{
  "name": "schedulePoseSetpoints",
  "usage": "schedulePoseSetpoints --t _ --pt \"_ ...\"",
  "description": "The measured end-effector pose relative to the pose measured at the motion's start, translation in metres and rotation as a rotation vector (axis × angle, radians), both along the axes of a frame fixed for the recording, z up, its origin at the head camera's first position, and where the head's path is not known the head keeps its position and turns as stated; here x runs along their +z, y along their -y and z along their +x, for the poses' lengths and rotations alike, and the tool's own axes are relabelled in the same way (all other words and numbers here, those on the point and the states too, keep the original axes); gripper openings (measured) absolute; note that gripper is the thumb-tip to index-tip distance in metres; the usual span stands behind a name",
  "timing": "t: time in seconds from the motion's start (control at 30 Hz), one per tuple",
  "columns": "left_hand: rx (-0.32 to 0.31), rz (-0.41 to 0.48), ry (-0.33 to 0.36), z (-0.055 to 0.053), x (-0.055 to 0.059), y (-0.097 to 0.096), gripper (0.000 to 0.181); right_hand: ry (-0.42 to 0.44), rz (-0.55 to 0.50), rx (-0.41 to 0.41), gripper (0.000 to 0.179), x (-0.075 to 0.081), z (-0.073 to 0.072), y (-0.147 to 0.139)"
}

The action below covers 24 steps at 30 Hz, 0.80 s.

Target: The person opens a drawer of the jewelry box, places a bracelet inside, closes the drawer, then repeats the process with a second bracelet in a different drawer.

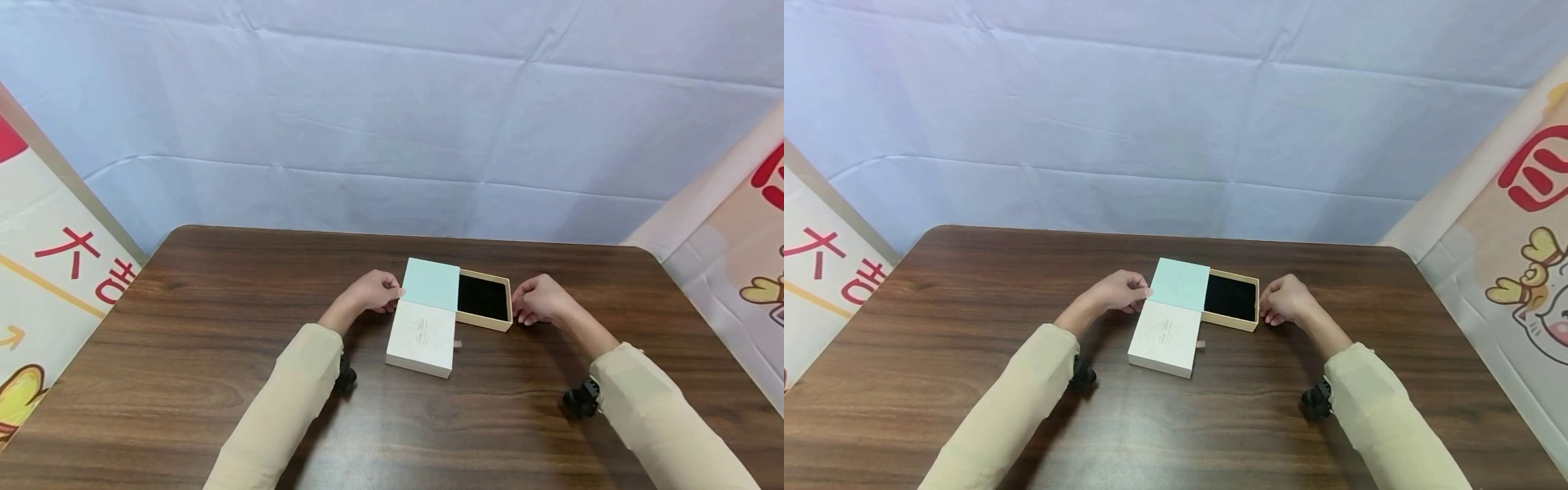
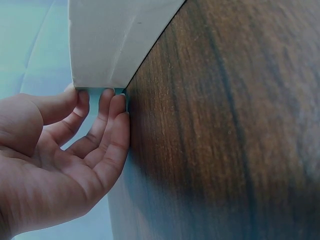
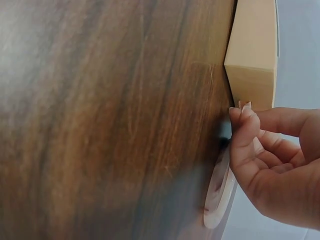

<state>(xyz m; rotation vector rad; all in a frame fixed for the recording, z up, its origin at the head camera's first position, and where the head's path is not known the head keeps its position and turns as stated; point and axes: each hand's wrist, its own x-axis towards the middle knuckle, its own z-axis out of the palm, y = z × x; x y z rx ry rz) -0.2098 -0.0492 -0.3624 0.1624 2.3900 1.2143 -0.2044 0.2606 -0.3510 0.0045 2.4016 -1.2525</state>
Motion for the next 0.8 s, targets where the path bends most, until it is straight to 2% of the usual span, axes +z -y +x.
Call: schedulePoseSetpoints --t 0.8 --pt "0.002 0.007 0.005 0.0012 0.0015 0.0005 0.019 -0.018 0.005 -0.010 0.015 0.0085 0.0008 -0.0076"
